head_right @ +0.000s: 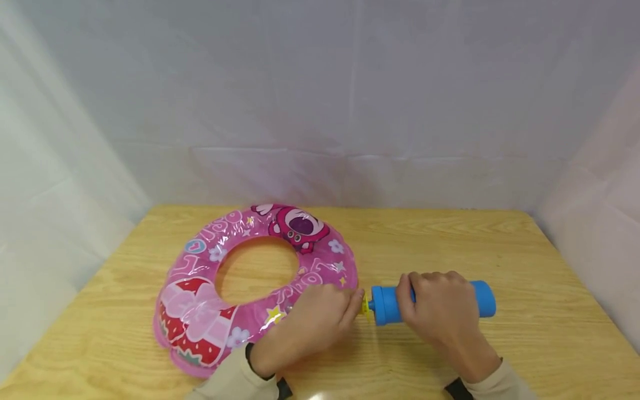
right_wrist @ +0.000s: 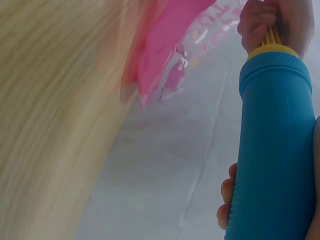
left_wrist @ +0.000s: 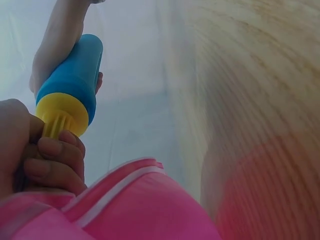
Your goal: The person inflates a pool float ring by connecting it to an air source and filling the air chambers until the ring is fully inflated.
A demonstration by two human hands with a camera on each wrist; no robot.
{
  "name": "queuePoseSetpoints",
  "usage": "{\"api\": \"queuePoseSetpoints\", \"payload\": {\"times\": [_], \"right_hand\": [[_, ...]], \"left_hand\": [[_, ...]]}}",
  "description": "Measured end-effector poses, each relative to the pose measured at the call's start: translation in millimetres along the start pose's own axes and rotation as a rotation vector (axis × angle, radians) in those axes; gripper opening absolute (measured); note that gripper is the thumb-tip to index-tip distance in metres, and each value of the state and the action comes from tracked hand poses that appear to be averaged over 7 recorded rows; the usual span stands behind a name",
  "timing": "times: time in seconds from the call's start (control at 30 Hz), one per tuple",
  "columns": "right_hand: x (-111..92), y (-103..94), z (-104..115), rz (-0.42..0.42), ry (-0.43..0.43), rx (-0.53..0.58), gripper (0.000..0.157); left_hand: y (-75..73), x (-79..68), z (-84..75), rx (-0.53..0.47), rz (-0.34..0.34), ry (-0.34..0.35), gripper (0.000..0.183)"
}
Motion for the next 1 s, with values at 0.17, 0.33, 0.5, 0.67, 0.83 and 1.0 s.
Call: {"api": "queuePoseSetpoints", "payload": {"times": [0.17,0.33,0.5,0.67,0.83,1.0], "right_hand": [[-1,-2.4,-15,0.020,0.009,-0.004,0.032],[-4,-6.8,-32,0.019,0.004,-0.007,0.031],[-8,-13.7,-50,0.016,0.010,-0.032,0.035],[-11,-17.7,-65,0.012,0.013,-0.048,0.039],[-14,-25.3,-77,-0.028,0.011,-0.078,0.045],[-19,-31.2,-91,-0.051,0.031,-0.095,0.046]], "left_hand": [[6.2,-0.2,6.2,-0.107,0.049,-0.060,0.057],[6.9,-0.2,9.0,-0.092,0.042,-0.080,0.055],[6.3,0.1,9.7,-0.110,0.034,-0.088,0.052],[4.9,-0.3,12.7,-0.107,0.035,-0.109,0.055],[-1.2,0.2,11.9,-0.048,-0.006,-0.097,0.057],[-4.1,2.2,9.6,-0.005,-0.047,-0.085,0.053]]}}
Point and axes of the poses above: each hand's wrist, its own x-axis towards the middle knuckle, its own y-axis out of the palm, z = x × y, the point moved 10 cm from there along x, towards the middle knuckle, and after that the axes turned 5 degrees about -z, right-handed, at the moved point
